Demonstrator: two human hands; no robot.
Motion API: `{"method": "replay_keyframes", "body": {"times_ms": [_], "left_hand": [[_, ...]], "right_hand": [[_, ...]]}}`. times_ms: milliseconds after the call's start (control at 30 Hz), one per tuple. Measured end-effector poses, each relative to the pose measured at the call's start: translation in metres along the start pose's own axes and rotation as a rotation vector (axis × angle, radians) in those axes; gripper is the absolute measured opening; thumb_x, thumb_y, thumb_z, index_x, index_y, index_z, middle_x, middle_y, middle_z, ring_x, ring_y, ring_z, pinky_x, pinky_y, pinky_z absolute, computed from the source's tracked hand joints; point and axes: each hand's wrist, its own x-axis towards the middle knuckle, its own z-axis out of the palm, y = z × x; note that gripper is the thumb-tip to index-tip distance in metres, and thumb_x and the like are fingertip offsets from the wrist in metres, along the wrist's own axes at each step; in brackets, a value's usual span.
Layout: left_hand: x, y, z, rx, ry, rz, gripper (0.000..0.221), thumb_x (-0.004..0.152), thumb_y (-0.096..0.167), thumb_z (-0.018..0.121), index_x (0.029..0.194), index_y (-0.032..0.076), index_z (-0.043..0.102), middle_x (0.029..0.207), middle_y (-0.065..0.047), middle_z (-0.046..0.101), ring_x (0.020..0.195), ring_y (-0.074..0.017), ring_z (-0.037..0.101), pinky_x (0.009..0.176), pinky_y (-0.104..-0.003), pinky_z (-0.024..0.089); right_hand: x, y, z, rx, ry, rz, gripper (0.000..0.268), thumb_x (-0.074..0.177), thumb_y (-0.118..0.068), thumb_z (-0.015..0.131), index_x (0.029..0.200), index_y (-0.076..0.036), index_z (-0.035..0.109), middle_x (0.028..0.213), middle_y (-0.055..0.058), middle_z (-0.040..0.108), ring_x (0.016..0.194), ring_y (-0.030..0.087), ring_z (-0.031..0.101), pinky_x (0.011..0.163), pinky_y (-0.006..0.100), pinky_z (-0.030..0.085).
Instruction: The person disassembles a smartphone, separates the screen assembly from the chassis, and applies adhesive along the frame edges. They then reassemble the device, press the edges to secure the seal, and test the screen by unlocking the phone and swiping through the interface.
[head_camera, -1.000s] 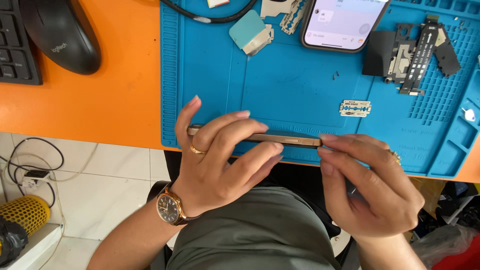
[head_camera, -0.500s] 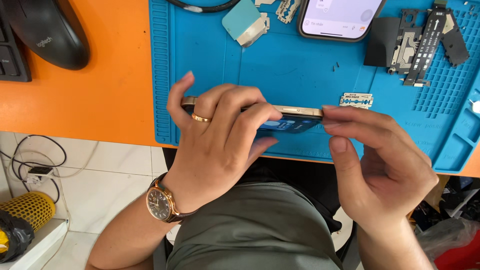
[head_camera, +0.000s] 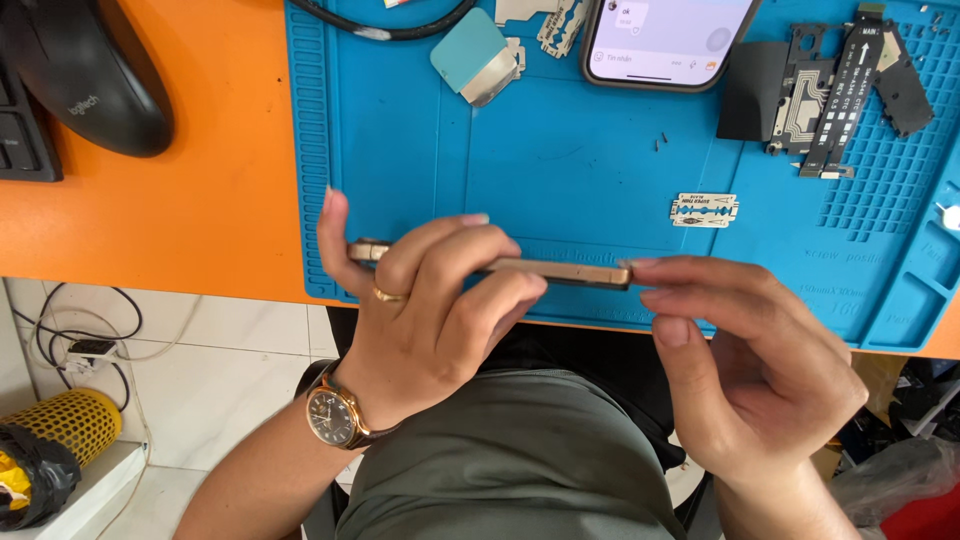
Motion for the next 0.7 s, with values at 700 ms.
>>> {"method": "replay_keyframes", "body": {"times_ms": [700], "left_hand": [[-0.021,-0.004,0.021,0.054,0.213,0.107,0.035,0.104,0.044,0.085,0.118,0.031,0.055,0.122,0.01,0.07,0.124,-0.013,0.065,0.121,-0.068,0.017]], "right_hand": [[0.072,-0.022,-0.079,-0.332,-0.016,-0.254,0.018,0.104,-0.014,0.066,0.112,-0.006,0.079,0.118,0.01,0.081,0.115,0.026,0.078,0.103,0.039,0.058]]}}
